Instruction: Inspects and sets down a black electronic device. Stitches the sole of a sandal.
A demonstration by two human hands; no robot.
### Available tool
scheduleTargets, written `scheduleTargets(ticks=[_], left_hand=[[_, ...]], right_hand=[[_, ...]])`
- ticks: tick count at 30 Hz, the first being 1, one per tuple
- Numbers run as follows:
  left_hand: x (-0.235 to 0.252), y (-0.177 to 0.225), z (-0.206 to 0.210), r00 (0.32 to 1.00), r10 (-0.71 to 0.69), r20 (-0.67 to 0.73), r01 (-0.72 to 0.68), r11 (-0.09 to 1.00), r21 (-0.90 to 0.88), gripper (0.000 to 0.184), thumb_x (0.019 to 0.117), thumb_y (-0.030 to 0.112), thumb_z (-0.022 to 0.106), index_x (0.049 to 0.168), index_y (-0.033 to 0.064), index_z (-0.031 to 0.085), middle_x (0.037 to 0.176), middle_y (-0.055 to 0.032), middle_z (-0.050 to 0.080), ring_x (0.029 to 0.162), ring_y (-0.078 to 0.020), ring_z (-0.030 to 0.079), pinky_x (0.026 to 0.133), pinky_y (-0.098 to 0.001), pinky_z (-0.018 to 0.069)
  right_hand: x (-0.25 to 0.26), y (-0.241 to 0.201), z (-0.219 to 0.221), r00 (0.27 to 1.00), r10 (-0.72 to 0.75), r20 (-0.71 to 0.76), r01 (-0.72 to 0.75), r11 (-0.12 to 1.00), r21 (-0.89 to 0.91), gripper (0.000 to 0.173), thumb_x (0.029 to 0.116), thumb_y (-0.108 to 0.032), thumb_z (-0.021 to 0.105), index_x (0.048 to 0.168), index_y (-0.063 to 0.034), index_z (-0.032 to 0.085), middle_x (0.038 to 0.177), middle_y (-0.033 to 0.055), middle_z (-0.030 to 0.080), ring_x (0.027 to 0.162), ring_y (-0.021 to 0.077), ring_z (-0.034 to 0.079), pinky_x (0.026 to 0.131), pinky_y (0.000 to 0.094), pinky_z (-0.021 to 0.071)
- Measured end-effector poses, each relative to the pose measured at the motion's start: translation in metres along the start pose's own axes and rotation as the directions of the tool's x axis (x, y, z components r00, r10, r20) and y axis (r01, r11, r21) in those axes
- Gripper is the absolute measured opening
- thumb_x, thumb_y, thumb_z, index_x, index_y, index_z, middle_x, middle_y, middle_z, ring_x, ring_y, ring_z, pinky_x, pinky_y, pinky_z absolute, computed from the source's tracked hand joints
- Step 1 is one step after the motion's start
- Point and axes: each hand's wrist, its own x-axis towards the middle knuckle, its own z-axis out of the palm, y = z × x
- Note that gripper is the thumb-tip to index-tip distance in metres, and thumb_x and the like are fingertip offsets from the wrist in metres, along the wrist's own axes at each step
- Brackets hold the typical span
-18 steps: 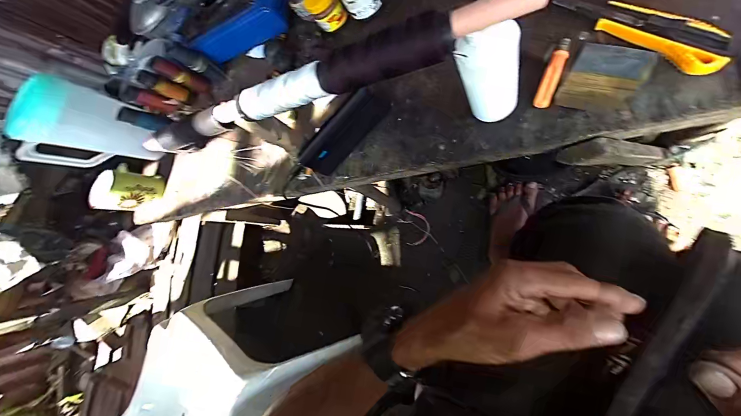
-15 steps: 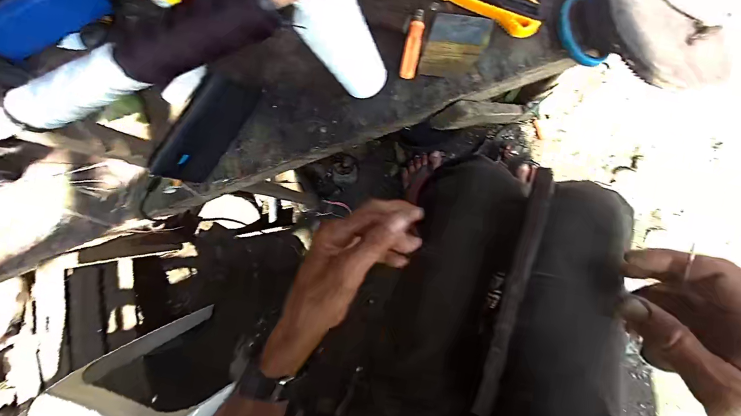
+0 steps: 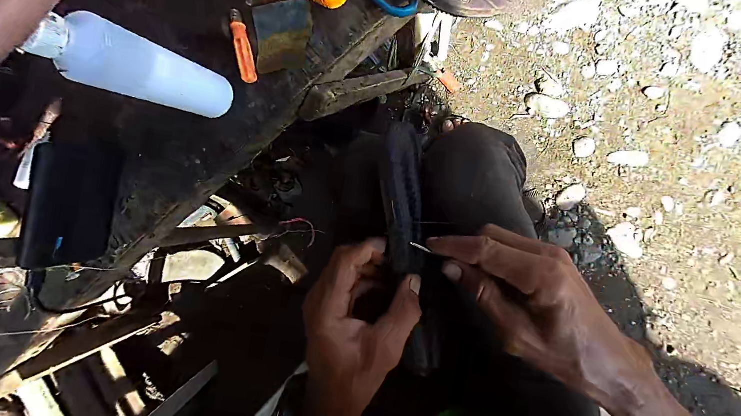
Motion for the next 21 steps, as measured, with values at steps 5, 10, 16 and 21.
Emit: scheduleTargets(ticks=[5, 10, 16, 21], left_hand=[[0.0047, -0.0026, -0.0076, 1.0, -0.004, 0.03, 0.006, 0.998, -0.062, 0.033, 0.0842, 0.002, 0.075, 0.114, -0.0085, 0.065, 0.102, -0.0116, 0.07, 0.086, -0.0182, 0.072, 0.074, -0.0325, 0.0649], [0.0055, -0.0032, -0.0073, 0.999, 0.002, 0.038, 0.001, 0.997, -0.075, 0.032, 0.084, 0.001, 0.074, 0.113, -0.0086, 0.066, 0.102, -0.0114, 0.07, 0.085, -0.0181, 0.072, 0.074, -0.032, 0.0648], [0.0059, -0.0048, -0.0059, 0.999, 0.014, 0.037, -0.01, 0.995, -0.095, 0.034, 0.0845, 0.001, 0.073, 0.116, -0.0101, 0.066, 0.104, -0.0138, 0.069, 0.086, -0.02, 0.072, 0.074, -0.0327, 0.065], [0.0062, -0.0056, -0.006, 0.999, 0.017, 0.036, -0.014, 0.996, -0.09, 0.034, 0.0842, 0.002, 0.073, 0.115, -0.0099, 0.066, 0.104, -0.0136, 0.069, 0.086, -0.0195, 0.072, 0.073, -0.0323, 0.065]], right_hand=[[0.0072, -0.0009, 0.0083, 0.999, -0.019, 0.03, 0.021, 0.999, -0.049, 0.033, 0.1052, -0.024, 0.049, 0.127, -0.0194, 0.073, 0.093, 0.0005, 0.07, 0.079, 0.0109, 0.066, 0.066, 0.0325, 0.0546], [0.0093, -0.0023, 0.0093, 0.999, 0.002, 0.047, -0.001, 1.0, -0.026, 0.035, 0.1039, -0.023, 0.048, 0.128, -0.0206, 0.073, 0.091, -0.0009, 0.068, 0.076, 0.0098, 0.064, 0.064, 0.0318, 0.0523], [0.0097, 0.0012, 0.0047, 0.999, 0.01, 0.05, -0.011, 1.0, 0.015, 0.035, 0.1048, -0.022, 0.047, 0.129, -0.02, 0.073, 0.091, -0.0029, 0.068, 0.077, 0.0062, 0.062, 0.064, 0.0278, 0.0513], [0.0116, 0.0004, 0.0051, 0.998, 0.021, 0.058, -0.021, 1.0, 0.006, 0.035, 0.1045, -0.022, 0.047, 0.128, -0.0208, 0.073, 0.09, -0.0036, 0.067, 0.076, 0.0059, 0.062, 0.063, 0.028, 0.0504]])
